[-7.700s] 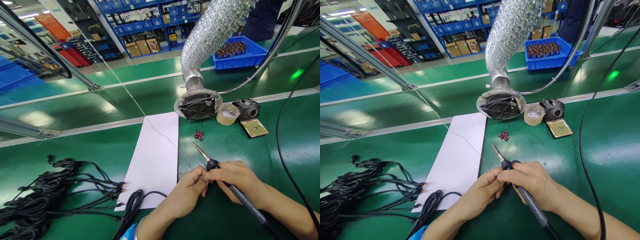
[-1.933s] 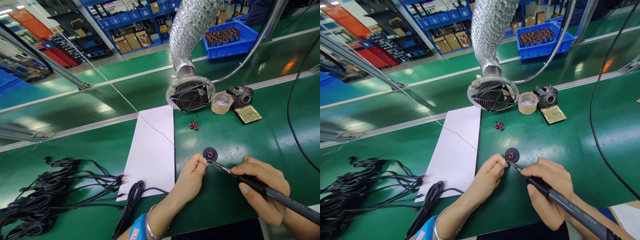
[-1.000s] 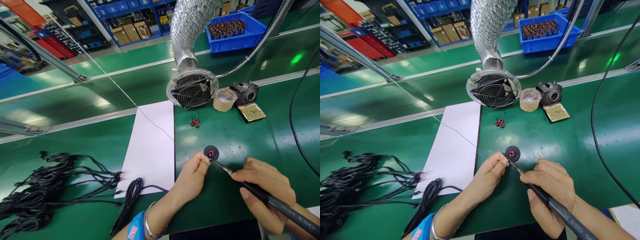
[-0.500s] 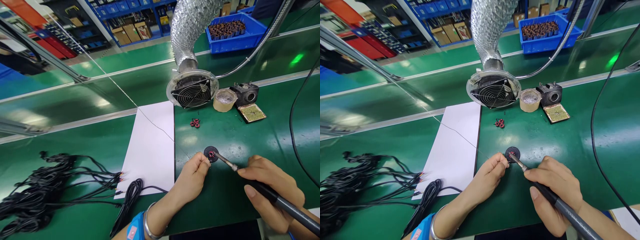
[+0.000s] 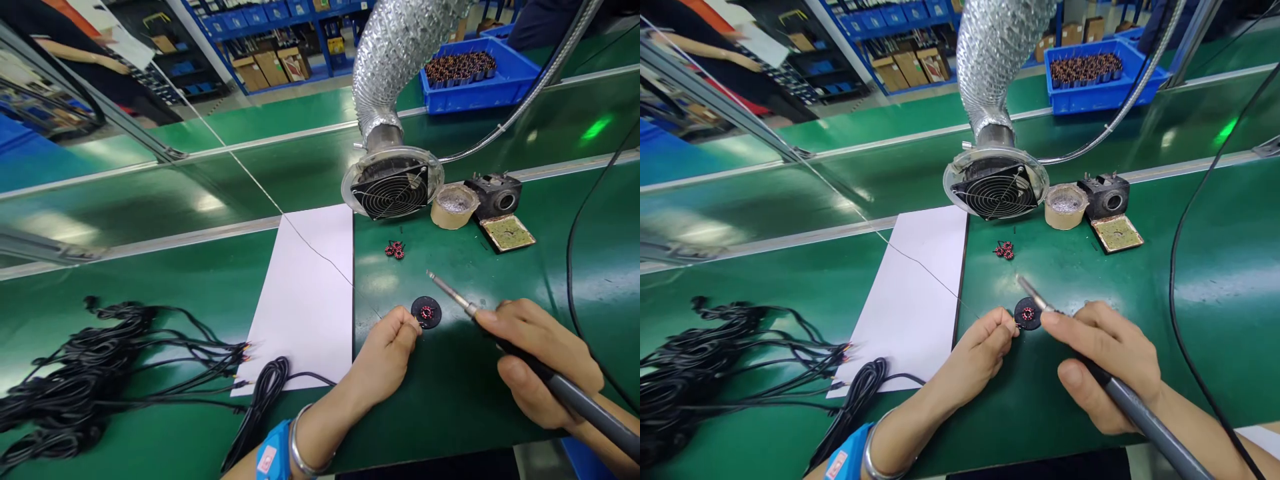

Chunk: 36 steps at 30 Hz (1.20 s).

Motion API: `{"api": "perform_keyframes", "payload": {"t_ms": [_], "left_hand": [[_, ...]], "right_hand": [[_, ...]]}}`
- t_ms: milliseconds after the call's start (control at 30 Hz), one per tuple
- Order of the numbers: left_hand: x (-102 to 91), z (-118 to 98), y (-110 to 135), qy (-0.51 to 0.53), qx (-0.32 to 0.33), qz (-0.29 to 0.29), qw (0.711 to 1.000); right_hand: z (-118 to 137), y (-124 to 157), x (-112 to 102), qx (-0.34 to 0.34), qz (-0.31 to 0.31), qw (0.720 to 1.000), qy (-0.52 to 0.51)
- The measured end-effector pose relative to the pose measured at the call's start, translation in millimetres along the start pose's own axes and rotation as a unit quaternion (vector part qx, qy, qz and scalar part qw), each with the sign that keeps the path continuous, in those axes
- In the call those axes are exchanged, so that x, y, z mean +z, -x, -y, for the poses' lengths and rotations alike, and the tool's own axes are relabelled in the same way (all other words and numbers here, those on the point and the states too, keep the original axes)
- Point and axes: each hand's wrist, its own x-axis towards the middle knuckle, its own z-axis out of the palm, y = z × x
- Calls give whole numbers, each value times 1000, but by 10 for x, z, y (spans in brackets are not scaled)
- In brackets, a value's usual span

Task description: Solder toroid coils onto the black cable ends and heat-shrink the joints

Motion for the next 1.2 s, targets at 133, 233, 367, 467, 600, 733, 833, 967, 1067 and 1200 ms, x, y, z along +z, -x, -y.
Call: {"api": "perform_keyframes", "payload": {"t_ms": [133,233,367,467,600,733,833,967,1067,1200], "left_hand": [[0,5,-3,-12,11,2,1000],[-3,-6,0,-26,16,6,1000],[-1,-31,10,-33,19,8,999],[3,-44,17,-34,13,8,999],[3,-44,19,-41,17,9,999],[2,-42,18,-45,21,6,999],[0,-42,17,-54,23,5,998],[-7,-36,13,-65,24,6,998],[-11,-27,12,-62,21,11,998],[-12,-23,12,-58,20,15,998]], "right_hand": [[144,-5,-68,16,62,996,58],[219,20,-57,5,70,995,67],[233,43,1,-8,72,995,61],[219,40,25,-7,79,995,61],[197,42,37,-15,67,996,52],[174,58,48,-16,65,996,53],[176,58,37,-12,65,996,52],[213,34,-12,3,54,997,55],[235,11,-40,10,72,995,65],[217,13,-31,5,49,997,67]]}}
